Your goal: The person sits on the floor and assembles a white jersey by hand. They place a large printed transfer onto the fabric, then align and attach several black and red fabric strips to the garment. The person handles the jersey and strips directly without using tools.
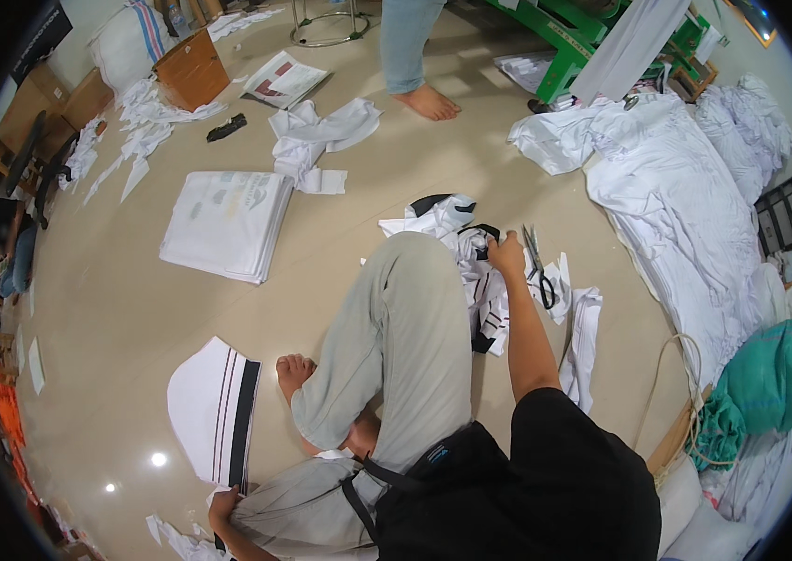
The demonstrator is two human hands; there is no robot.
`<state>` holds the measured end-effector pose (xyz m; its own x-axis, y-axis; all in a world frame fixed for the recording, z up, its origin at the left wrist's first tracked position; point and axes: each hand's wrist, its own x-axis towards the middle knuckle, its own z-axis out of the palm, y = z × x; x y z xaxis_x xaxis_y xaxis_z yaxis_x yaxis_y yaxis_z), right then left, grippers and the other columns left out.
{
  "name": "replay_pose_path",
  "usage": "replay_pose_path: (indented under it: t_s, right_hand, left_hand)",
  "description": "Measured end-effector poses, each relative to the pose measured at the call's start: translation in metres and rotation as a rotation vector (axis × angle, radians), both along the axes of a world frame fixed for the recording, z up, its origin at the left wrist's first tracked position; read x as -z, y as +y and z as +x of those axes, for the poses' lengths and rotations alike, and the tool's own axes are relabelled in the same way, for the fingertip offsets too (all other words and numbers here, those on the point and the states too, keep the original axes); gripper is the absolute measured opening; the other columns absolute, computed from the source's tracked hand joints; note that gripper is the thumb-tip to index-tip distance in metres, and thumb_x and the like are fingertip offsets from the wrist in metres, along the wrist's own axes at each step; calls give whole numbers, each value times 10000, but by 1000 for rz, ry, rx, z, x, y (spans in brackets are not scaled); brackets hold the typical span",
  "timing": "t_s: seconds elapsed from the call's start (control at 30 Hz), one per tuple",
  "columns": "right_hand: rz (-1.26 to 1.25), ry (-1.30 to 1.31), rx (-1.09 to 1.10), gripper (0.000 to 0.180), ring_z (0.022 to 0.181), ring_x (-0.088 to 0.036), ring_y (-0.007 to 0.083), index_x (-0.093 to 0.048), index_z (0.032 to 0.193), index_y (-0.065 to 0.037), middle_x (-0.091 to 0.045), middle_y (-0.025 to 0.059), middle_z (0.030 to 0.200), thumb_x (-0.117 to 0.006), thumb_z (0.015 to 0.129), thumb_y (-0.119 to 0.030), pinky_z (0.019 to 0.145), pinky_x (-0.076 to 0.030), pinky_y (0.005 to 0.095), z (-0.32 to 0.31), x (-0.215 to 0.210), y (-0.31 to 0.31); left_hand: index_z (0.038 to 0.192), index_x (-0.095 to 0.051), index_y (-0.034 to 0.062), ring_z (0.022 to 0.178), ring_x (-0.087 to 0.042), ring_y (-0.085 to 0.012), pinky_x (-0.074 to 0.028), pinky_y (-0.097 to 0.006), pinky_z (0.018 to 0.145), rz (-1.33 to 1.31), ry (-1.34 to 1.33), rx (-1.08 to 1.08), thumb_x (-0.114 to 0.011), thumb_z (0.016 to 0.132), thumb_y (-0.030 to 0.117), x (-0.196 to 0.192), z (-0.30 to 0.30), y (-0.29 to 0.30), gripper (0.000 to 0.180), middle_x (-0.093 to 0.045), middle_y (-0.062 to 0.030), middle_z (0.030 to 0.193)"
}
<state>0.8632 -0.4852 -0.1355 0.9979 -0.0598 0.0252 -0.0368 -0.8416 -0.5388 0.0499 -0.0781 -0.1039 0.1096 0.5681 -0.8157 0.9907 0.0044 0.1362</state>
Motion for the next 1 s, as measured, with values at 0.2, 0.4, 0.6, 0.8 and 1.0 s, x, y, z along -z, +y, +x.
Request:
replay_pose_path:
  t_s: [0.2, 0.4, 0.6, 0.8, 1.0]
  right_hand:
    - [690, 119, -183, 343, 663, -547, 70, -570, 1213, -70, -561, 18, 712, -680, 889, -89, 599, -450, 226, 25, -13, 21]
    - [1064, 209, -540, 148, 762, -583, 77, -653, 1083, -11, -641, -6, 874, -620, 962, -88, 700, -471, 237, 1, -220, 57]
    - [1139, 118, -1056, 248, 846, -636, 96, -644, 1205, 19, -696, 41, 952, -582, 987, -81, 782, -522, 262, -59, -348, 129]
    - [872, -210, -1422, 328, 859, -686, 130, -665, 1175, -7, -718, 86, 975, -690, 848, 17, 787, -548, 284, -168, -395, 211]
    - [726, -87, -1597, 157, 607, -578, 191, -636, 914, 11, -619, 93, 701, -721, 815, -75, 596, -475, 304, -221, -361, 247]
  left_hand:
    - [801, -724, -59, 551, -621, -214, -487, -359, 555, 205, -122, 76, -622, 941, 383, 9, -22, -14, 475, -682, -143, 626]
    - [671, -634, -20, 540, -576, -157, -464, -332, 524, 74, -285, -105, -611, 963, 421, -54, 97, -21, 530, -600, -82, 567]
    - [651, -550, -13, 560, -549, -107, -412, -282, 531, 333, -766, 127, -626, 983, 335, -209, 289, -14, 487, -504, -39, 537]
    - [1241, -567, 8, 910, -607, -179, -493, -334, 845, 687, -1458, 201, -816, 780, 134, -314, 396, -69, 538, -628, -92, 1084]
    - [1232, -605, 8, 932, -621, -257, -490, -358, 836, 921, -1435, 335, -842, 713, 83, -324, 410, -82, 576, -640, -128, 1035]
